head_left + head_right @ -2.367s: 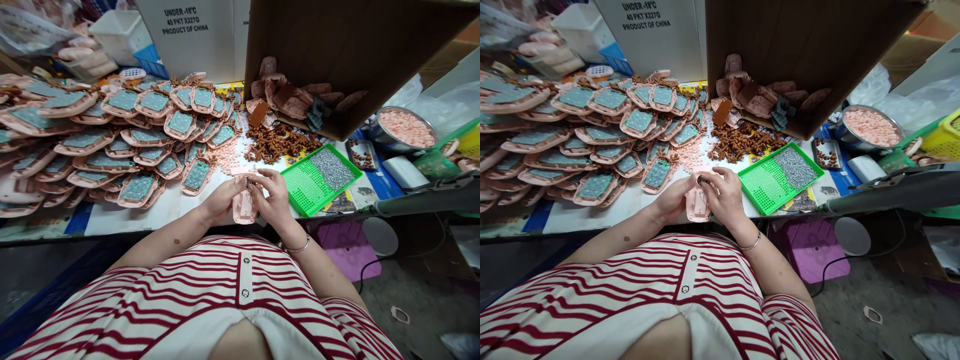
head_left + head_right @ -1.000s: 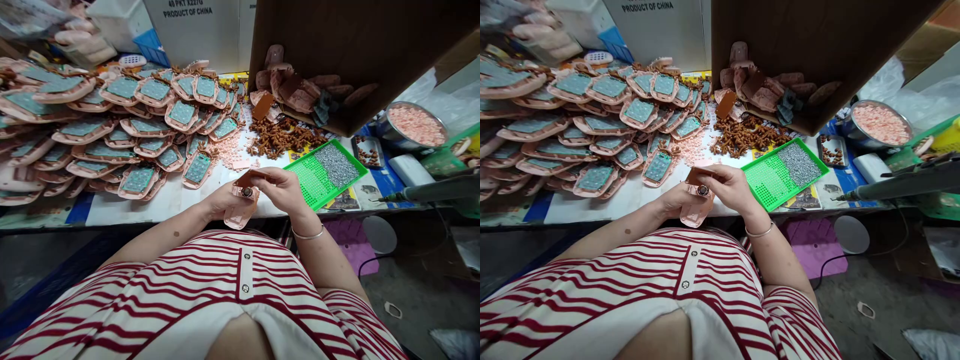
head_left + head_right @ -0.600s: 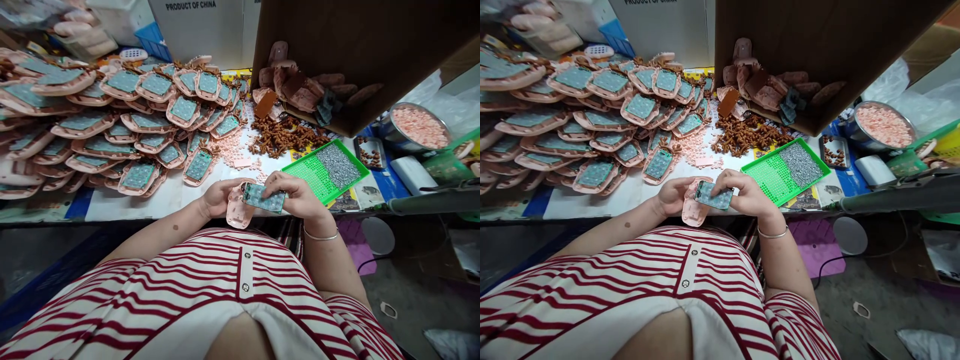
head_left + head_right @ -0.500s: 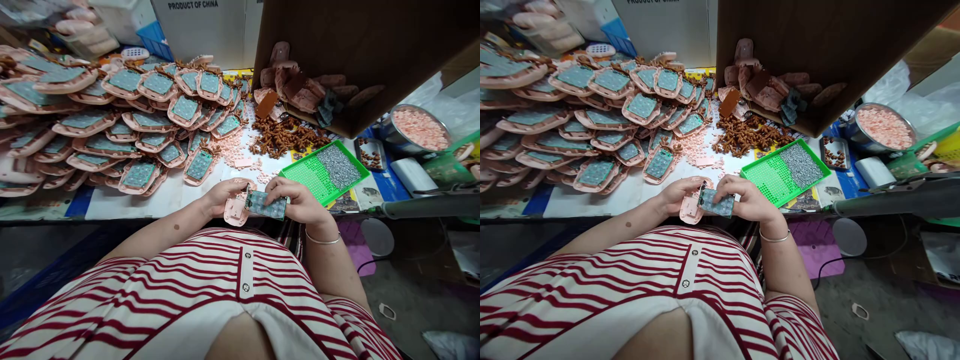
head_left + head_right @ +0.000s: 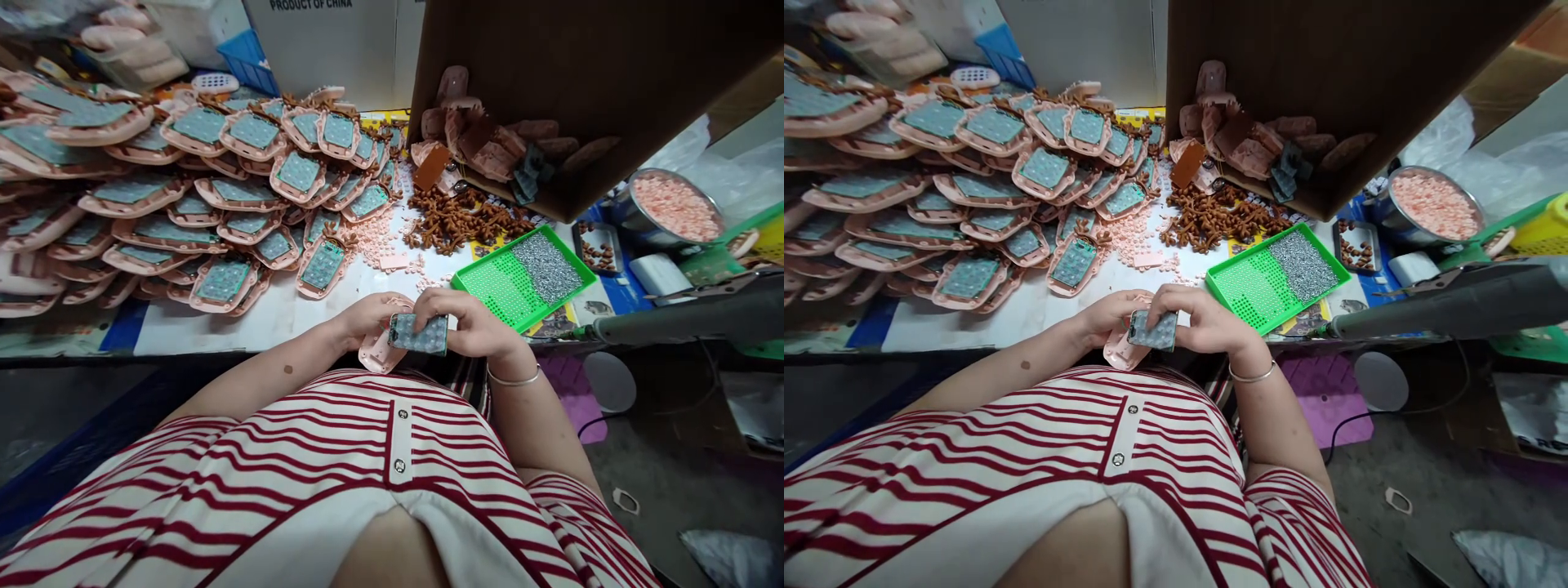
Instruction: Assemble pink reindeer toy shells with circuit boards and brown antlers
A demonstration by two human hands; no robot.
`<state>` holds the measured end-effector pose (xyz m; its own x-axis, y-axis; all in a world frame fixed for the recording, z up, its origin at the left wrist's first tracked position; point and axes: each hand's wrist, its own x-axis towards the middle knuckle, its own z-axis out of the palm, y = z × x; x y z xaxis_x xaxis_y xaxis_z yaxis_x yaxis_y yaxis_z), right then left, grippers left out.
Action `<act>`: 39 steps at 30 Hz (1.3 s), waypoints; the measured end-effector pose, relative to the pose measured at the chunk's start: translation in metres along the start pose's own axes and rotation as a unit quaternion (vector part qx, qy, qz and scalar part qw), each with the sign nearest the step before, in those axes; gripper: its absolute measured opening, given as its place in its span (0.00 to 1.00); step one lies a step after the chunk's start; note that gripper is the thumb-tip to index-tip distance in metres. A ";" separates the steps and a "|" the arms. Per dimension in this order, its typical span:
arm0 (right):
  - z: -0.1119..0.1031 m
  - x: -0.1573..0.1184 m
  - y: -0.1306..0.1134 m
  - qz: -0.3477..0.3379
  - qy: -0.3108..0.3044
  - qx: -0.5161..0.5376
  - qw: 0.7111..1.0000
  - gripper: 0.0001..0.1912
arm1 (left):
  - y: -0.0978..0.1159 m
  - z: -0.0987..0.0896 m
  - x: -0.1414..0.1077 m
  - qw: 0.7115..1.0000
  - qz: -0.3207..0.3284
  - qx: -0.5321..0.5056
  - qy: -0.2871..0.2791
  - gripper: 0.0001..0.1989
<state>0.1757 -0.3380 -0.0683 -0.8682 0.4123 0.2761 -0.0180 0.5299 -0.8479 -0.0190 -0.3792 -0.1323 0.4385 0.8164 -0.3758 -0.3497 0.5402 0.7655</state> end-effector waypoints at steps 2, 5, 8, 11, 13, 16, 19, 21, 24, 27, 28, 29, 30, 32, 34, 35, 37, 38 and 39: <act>0.001 0.002 0.006 0.041 0.072 0.043 0.996 0.04 | 0.001 0.000 -0.002 1.000 0.002 -0.004 -0.011 0.12; 0.007 0.004 0.014 0.121 0.202 0.103 0.966 0.11 | 0.002 0.000 -0.006 0.999 0.002 -0.020 -0.028 0.11; 0.016 0.004 0.016 0.155 0.288 0.100 0.940 0.14 | 0.001 0.001 -0.007 0.999 0.013 -0.042 -0.002 0.11; 0.024 0.002 0.013 0.176 0.332 0.078 0.924 0.16 | 0.002 0.000 -0.005 0.995 0.058 -0.049 0.060 0.12; 0.029 -0.002 0.010 0.192 0.337 0.067 0.919 0.16 | 0.003 -0.001 -0.004 0.991 0.087 -0.062 0.086 0.14; 0.033 -0.012 0.003 0.174 0.286 0.028 0.942 0.11 | 0.005 -0.003 -0.003 0.986 0.112 -0.069 0.104 0.13; 0.033 -0.022 -0.007 0.122 0.106 -0.027 0.987 0.07 | 0.009 -0.004 -0.006 0.988 0.112 -0.073 0.076 0.11; 0.031 -0.025 -0.014 0.103 -0.020 -0.065 0.992 0.18 | 0.011 -0.003 -0.008 0.991 0.106 -0.074 0.045 0.11; 0.028 -0.023 -0.017 0.090 -0.059 -0.096 0.990 0.23 | 0.013 0.000 -0.010 0.993 0.101 -0.056 0.013 0.12; 0.026 -0.011 -0.013 0.081 0.088 -0.160 0.980 0.12 | 0.011 0.004 -0.008 0.991 0.121 -0.059 0.023 0.15; 0.025 -0.005 -0.012 0.080 0.129 -0.201 0.968 0.10 | 0.010 0.005 -0.007 0.989 0.125 -0.067 0.030 0.17; 0.024 0.001 -0.011 0.079 0.147 -0.249 0.954 0.10 | 0.010 0.006 -0.006 0.989 0.123 -0.077 0.033 0.19; 0.024 0.007 -0.010 0.078 0.144 -0.299 0.940 0.10 | 0.009 0.007 -0.004 0.989 0.115 -0.087 0.032 0.21; 0.023 0.019 -0.010 0.077 0.105 -0.391 0.911 0.12 | 0.009 0.008 -0.003 0.989 0.105 -0.098 0.031 0.25; 0.022 0.027 -0.011 0.089 0.059 -0.450 0.887 0.13 | 0.011 0.009 -0.002 0.988 0.115 -0.096 0.040 0.25; 0.022 0.030 -0.011 0.097 0.042 -0.467 0.878 0.12 | 0.012 0.010 -0.002 0.987 0.124 -0.090 0.048 0.25; 0.023 0.034 -0.011 0.107 0.023 -0.483 0.869 0.12 | 0.014 0.011 -0.003 0.986 0.136 -0.076 0.066 0.25; 0.024 0.036 -0.010 0.110 0.021 -0.488 0.866 0.11 | 0.014 0.012 -0.003 0.985 0.137 -0.072 0.074 0.25; 0.025 0.037 -0.009 0.116 0.025 -0.492 0.863 0.12 | 0.015 0.012 -0.003 0.985 0.135 -0.070 0.079 0.25</act>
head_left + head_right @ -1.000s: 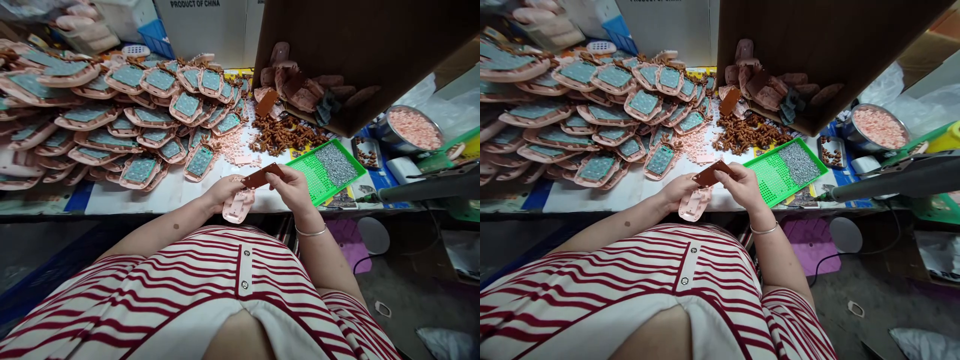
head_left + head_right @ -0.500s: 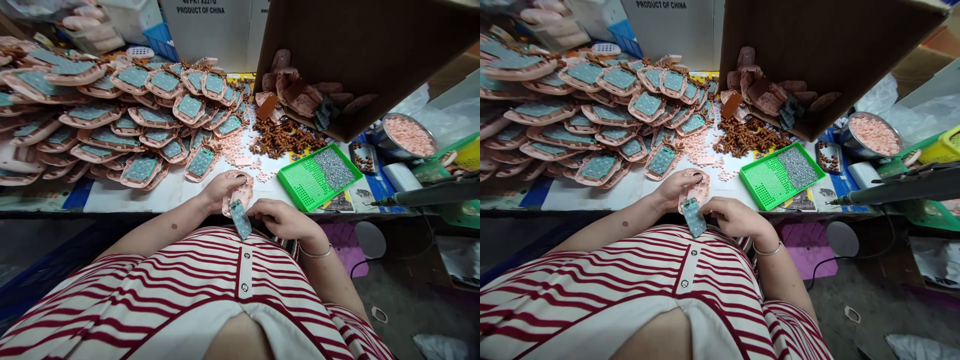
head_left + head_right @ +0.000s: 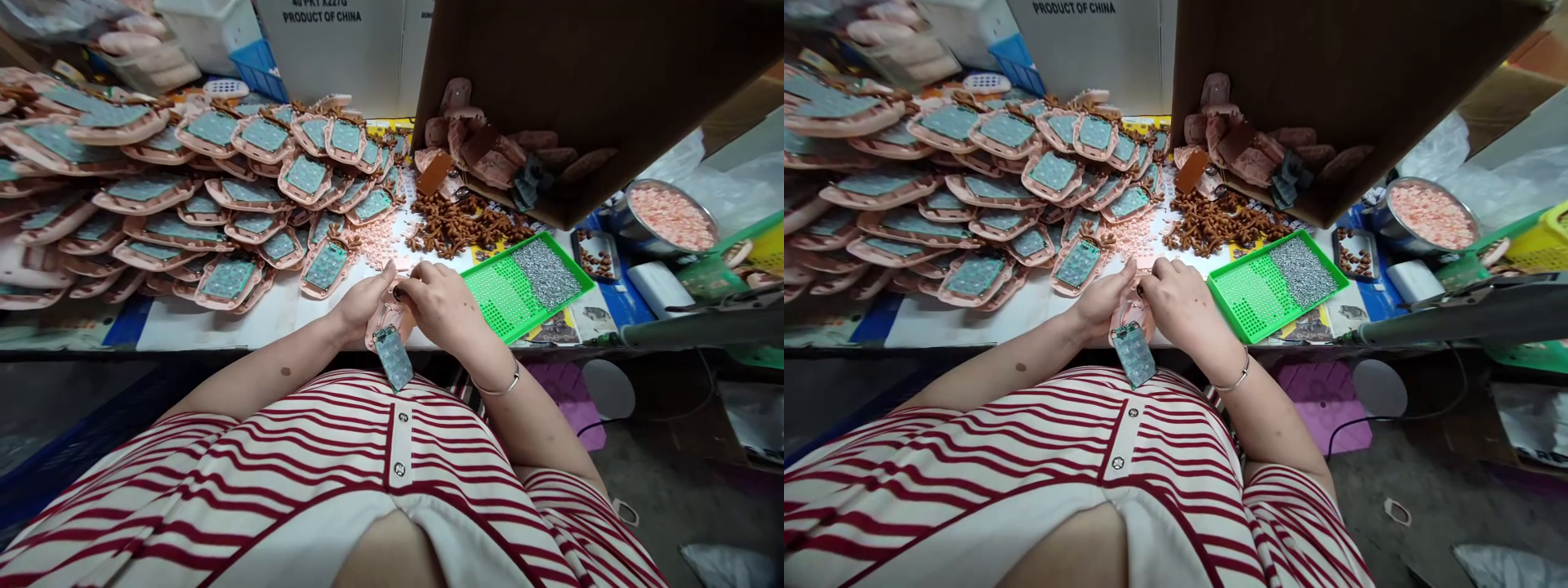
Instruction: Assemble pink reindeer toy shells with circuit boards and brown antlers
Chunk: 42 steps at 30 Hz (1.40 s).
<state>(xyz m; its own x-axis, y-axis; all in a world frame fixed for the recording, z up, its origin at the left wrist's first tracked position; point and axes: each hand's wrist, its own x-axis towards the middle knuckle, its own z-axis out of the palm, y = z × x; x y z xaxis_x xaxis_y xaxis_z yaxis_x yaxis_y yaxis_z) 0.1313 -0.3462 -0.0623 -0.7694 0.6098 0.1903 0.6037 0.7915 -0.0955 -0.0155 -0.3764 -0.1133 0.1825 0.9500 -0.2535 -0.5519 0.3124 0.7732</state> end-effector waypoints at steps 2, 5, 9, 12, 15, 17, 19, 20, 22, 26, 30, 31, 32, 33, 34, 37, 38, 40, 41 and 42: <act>0.004 0.002 -0.001 0.025 0.004 -0.007 1.000 0.15 | 0.000 0.001 0.000 1.000 -0.009 -0.007 -0.002 0.25; 0.011 0.004 0.001 0.049 0.020 0.017 0.998 0.17 | 0.001 0.003 0.000 0.999 -0.018 -0.034 -0.021 0.21; 0.015 -0.010 0.008 0.084 0.130 0.159 0.975 0.15 | 0.007 -0.002 0.001 0.999 -0.019 -0.028 -0.021 0.16; 0.016 -0.034 0.012 0.091 0.113 0.276 0.950 0.21 | 0.013 -0.009 0.004 1.000 -0.011 -0.007 -0.003 0.16; 0.021 -0.059 0.011 -0.029 -0.013 0.251 0.968 0.30 | 0.019 -0.015 0.009 1.000 0.009 -0.013 0.019 0.16; 0.027 -0.070 0.009 -0.071 -0.008 0.153 0.986 0.32 | 0.019 -0.016 0.012 0.999 0.010 -0.027 0.015 0.15; 0.032 -0.075 0.006 -0.090 0.036 0.076 0.992 0.31 | 0.018 -0.016 0.015 0.999 0.008 -0.044 0.022 0.15; 0.033 -0.075 0.005 -0.105 0.054 0.055 0.991 0.29 | 0.017 -0.015 0.016 0.998 0.006 -0.050 0.027 0.15; 0.035 -0.072 0.003 -0.143 0.075 0.040 0.986 0.25 | 0.014 -0.013 0.017 0.998 -0.001 -0.054 0.035 0.16; 0.032 -0.063 -0.002 -0.180 0.109 0.106 0.972 0.20 | 0.009 -0.013 0.017 0.998 -0.007 -0.039 0.046 0.16; 0.023 -0.045 -0.007 -0.022 0.214 0.247 0.945 0.19 | 0.006 -0.014 0.013 1.000 -0.017 -0.004 0.017 0.14; 0.021 -0.039 -0.007 0.039 0.240 0.284 0.928 0.20 | 0.005 -0.013 0.012 1.000 -0.022 0.001 0.000 0.14; 0.020 -0.032 -0.006 0.095 0.261 0.319 0.906 0.21 | 0.004 -0.013 0.011 0.999 -0.030 0.005 -0.016 0.14; 0.020 -0.025 -0.003 0.140 0.273 0.355 0.883 0.22 | 0.002 -0.013 0.010 0.999 -0.039 0.008 -0.026 0.15; 0.021 -0.019 0.000 0.172 0.274 0.392 0.861 0.22 | 0.001 -0.012 0.009 0.998 -0.049 0.005 -0.029 0.17; 0.028 -0.006 0.012 0.232 0.244 0.483 0.808 0.18 | -0.002 -0.013 0.006 0.994 -0.097 -0.023 -0.039 0.24; 0.030 -0.004 0.016 0.249 0.237 0.498 0.796 0.16 | -0.002 -0.014 0.005 0.993 -0.105 -0.032 -0.047 0.27; 0.034 -0.003 0.020 0.274 0.230 0.501 0.788 0.15 | -0.002 -0.014 0.002 0.992 -0.098 -0.029 -0.075 0.30; 0.035 -0.003 0.021 0.283 0.230 0.492 0.790 0.15 | -0.002 -0.014 0.000 0.993 -0.082 -0.014 -0.086 0.29; 0.035 -0.004 0.022 0.289 0.228 0.479 0.797 0.15 | -0.002 -0.014 -0.001 0.994 -0.060 0.004 -0.086 0.27</act>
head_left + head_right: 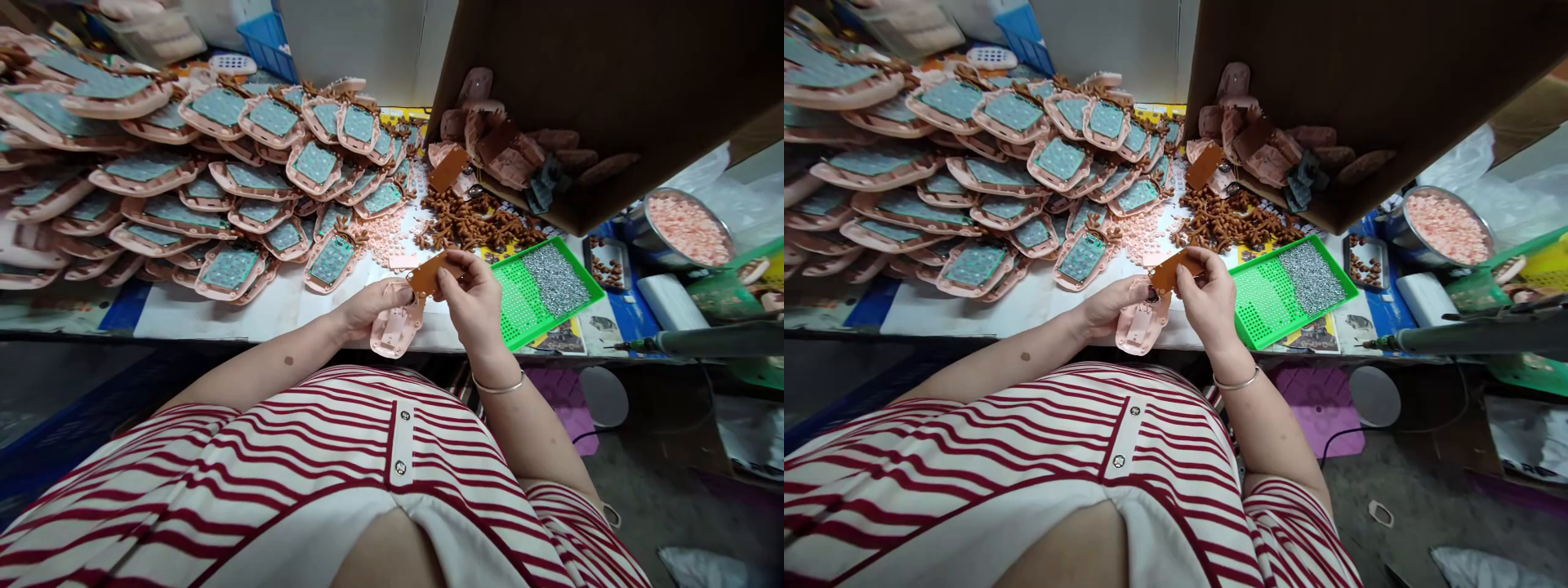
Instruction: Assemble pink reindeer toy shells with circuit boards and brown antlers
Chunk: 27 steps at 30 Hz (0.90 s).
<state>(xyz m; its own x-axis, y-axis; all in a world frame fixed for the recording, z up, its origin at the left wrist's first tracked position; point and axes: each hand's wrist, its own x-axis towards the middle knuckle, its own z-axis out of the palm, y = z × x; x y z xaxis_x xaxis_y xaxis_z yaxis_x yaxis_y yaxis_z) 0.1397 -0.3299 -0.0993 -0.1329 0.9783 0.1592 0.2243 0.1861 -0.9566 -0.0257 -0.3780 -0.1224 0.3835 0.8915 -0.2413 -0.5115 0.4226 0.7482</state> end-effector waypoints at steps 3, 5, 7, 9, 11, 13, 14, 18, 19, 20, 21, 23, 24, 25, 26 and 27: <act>0.001 -0.003 -0.006 -0.020 0.005 -0.076 0.997 0.15 | -0.004 0.003 0.000 0.994 0.064 0.065 0.059 0.30; 0.004 -0.006 -0.014 -0.044 0.003 -0.138 0.989 0.16 | -0.008 0.006 0.004 0.983 0.111 0.100 0.109 0.33; 0.007 -0.011 -0.022 -0.064 0.001 -0.190 0.980 0.18 | -0.013 0.009 0.008 0.974 0.149 0.118 0.126 0.35; 0.010 -0.015 -0.027 -0.081 0.001 -0.229 0.970 0.20 | -0.016 0.011 0.012 0.972 0.165 0.116 0.121 0.35; 0.011 -0.019 -0.029 -0.095 0.000 -0.252 0.963 0.20 | -0.017 0.011 0.014 0.972 0.167 0.116 0.119 0.33; 0.011 -0.021 -0.029 -0.108 -0.001 -0.262 0.959 0.20 | -0.018 0.010 0.014 0.970 0.164 0.132 0.121 0.30; 0.010 -0.021 -0.029 -0.114 0.002 -0.265 0.958 0.20 | -0.017 0.009 0.014 0.968 0.163 0.143 0.125 0.28; 0.002 -0.018 -0.023 -0.128 0.023 -0.268 0.955 0.20 | -0.013 0.008 0.010 0.967 0.133 0.172 0.137 0.20; -0.001 -0.017 -0.021 -0.128 0.029 -0.266 0.955 0.20 | -0.011 0.008 0.008 0.969 0.117 0.171 0.136 0.18; -0.004 -0.016 -0.018 -0.126 0.034 -0.264 0.956 0.20 | -0.010 0.009 0.007 0.972 0.101 0.167 0.132 0.16; -0.007 -0.016 -0.015 -0.124 0.039 -0.260 0.957 0.20 | -0.008 0.009 0.005 0.975 0.085 0.161 0.126 0.15; -0.014 -0.017 -0.009 -0.120 0.038 -0.245 0.961 0.21 | -0.004 0.010 0.003 0.982 0.058 0.143 0.106 0.14; -0.018 -0.018 -0.006 -0.118 0.027 -0.233 0.965 0.22 | -0.003 0.009 0.002 0.986 0.047 0.133 0.091 0.14; -0.022 -0.020 -0.004 -0.118 0.008 -0.219 0.969 0.24 | -0.002 0.008 0.001 0.989 0.039 0.123 0.076 0.14; -0.027 -0.021 -0.002 -0.119 -0.015 -0.207 0.971 0.26 | -0.001 0.007 0.001 0.991 0.034 0.117 0.061 0.14; -0.031 -0.023 0.000 -0.123 -0.037 -0.198 0.972 0.27 | -0.001 0.006 0.000 0.992 0.031 0.112 0.050 0.13</act>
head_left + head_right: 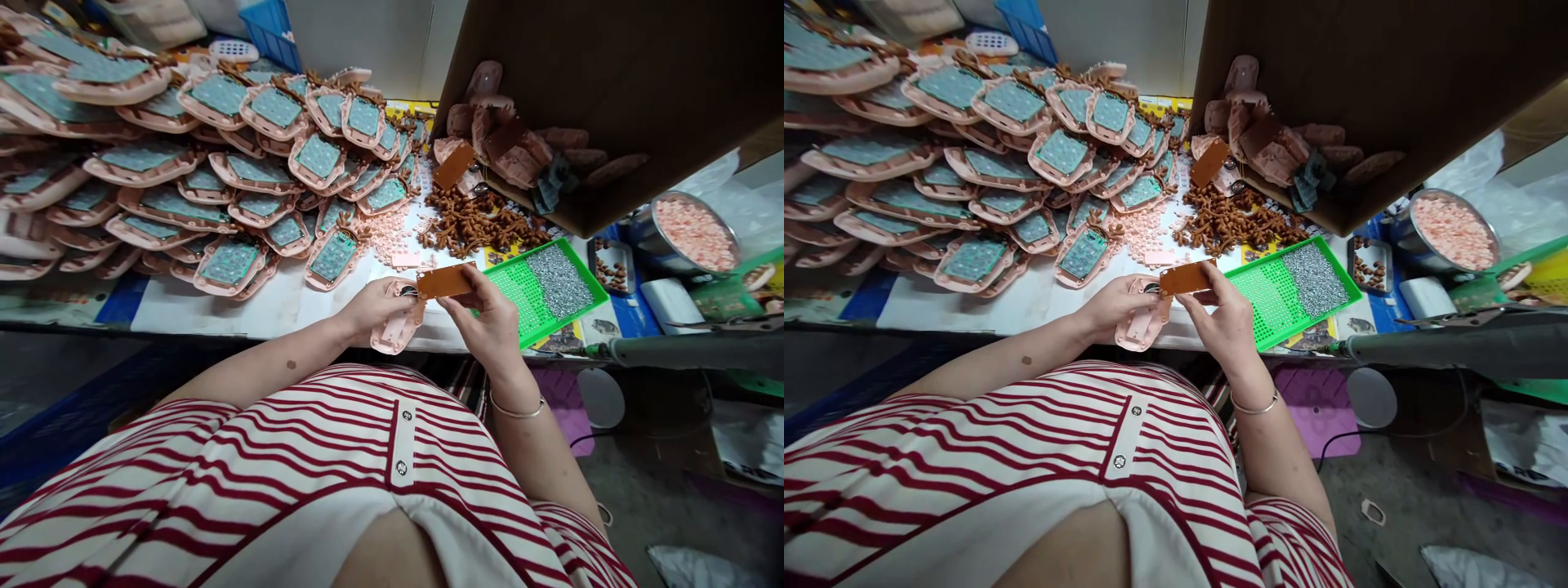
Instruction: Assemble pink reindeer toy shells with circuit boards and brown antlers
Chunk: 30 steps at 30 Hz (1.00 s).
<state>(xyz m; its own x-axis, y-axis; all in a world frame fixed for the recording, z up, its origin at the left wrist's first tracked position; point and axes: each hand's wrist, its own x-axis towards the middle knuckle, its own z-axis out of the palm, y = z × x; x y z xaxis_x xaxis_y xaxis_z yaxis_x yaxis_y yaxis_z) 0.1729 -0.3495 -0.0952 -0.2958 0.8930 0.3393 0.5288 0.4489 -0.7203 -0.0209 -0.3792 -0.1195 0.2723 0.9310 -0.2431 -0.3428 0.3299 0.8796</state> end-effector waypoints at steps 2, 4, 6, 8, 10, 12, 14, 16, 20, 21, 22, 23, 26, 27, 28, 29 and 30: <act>-0.009 -0.003 0.003 -0.022 -0.026 -0.001 0.999 0.24 | 0.000 -0.002 -0.001 1.000 -0.002 -0.008 -0.008 0.13; -0.018 -0.003 0.003 -0.049 -0.025 -0.039 0.998 0.16 | -0.001 -0.002 -0.001 1.000 -0.005 -0.025 -0.004 0.13; -0.026 0.002 0.000 -0.084 -0.009 -0.095 0.992 0.10 | -0.002 -0.001 -0.002 0.999 -0.017 -0.043 -0.015 0.14; -0.031 0.009 -0.005 -0.122 0.009 -0.130 0.984 0.08 | -0.001 0.000 -0.002 0.997 -0.034 -0.052 -0.037 0.15; -0.032 0.017 -0.012 -0.139 0.006 -0.119 0.983 0.07 | 0.000 0.001 -0.003 0.995 -0.053 -0.057 -0.063 0.15; -0.030 0.023 -0.018 -0.121 -0.023 -0.078 0.989 0.07 | 0.001 0.001 -0.003 0.992 -0.067 -0.076 -0.077 0.15; -0.025 0.026 -0.022 -0.088 -0.050 -0.043 0.994 0.06 | 0.002 0.000 -0.003 0.988 -0.079 -0.106 -0.084 0.14; -0.019 0.028 -0.024 -0.070 -0.054 -0.030 0.996 0.07 | 0.003 -0.001 -0.004 0.983 -0.089 -0.132 -0.087 0.14; -0.012 0.027 -0.024 -0.087 -0.041 -0.043 0.994 0.08 | 0.000 -0.002 -0.006 0.985 -0.104 -0.120 -0.067 0.16; -0.012 0.026 -0.025 -0.099 -0.036 -0.049 0.993 0.09 | -0.001 -0.003 -0.006 0.987 -0.101 -0.112 -0.056 0.17; -0.011 0.025 -0.026 -0.115 -0.031 -0.057 0.991 0.10 | -0.003 -0.003 -0.006 0.989 -0.097 -0.103 -0.044 0.17; -0.011 0.024 -0.029 -0.134 -0.026 -0.068 0.988 0.12 | -0.004 -0.003 -0.005 0.991 -0.090 -0.095 -0.036 0.17; -0.010 0.020 -0.038 -0.172 -0.025 -0.120 0.977 0.15 | -0.008 -0.003 -0.004 0.995 -0.065 -0.070 -0.024 0.15; -0.010 0.019 -0.041 -0.171 -0.028 -0.136 0.975 0.15 | -0.009 -0.004 -0.003 0.996 -0.056 -0.062 -0.020 0.15; -0.009 0.019 -0.043 -0.162 -0.025 -0.145 0.976 0.14 | -0.010 -0.004 -0.002 0.997 -0.047 -0.054 -0.016 0.14; -0.009 0.019 -0.043 -0.146 -0.019 -0.147 0.978 0.13 | -0.010 -0.004 -0.002 0.998 -0.039 -0.046 -0.011 0.14; -0.009 0.019 -0.043 -0.124 -0.013 -0.142 0.982 0.13 | -0.010 -0.005 -0.001 0.999 -0.033 -0.038 -0.007 0.13</act>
<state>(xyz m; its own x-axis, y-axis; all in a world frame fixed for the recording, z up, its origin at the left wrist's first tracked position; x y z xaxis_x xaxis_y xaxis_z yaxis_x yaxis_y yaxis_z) 0.1513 -0.3515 -0.0525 -0.4607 0.7559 0.4652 0.6375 0.6465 -0.4191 -0.0220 -0.3831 -0.1299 0.3079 0.9052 -0.2929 -0.3905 0.4010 0.8287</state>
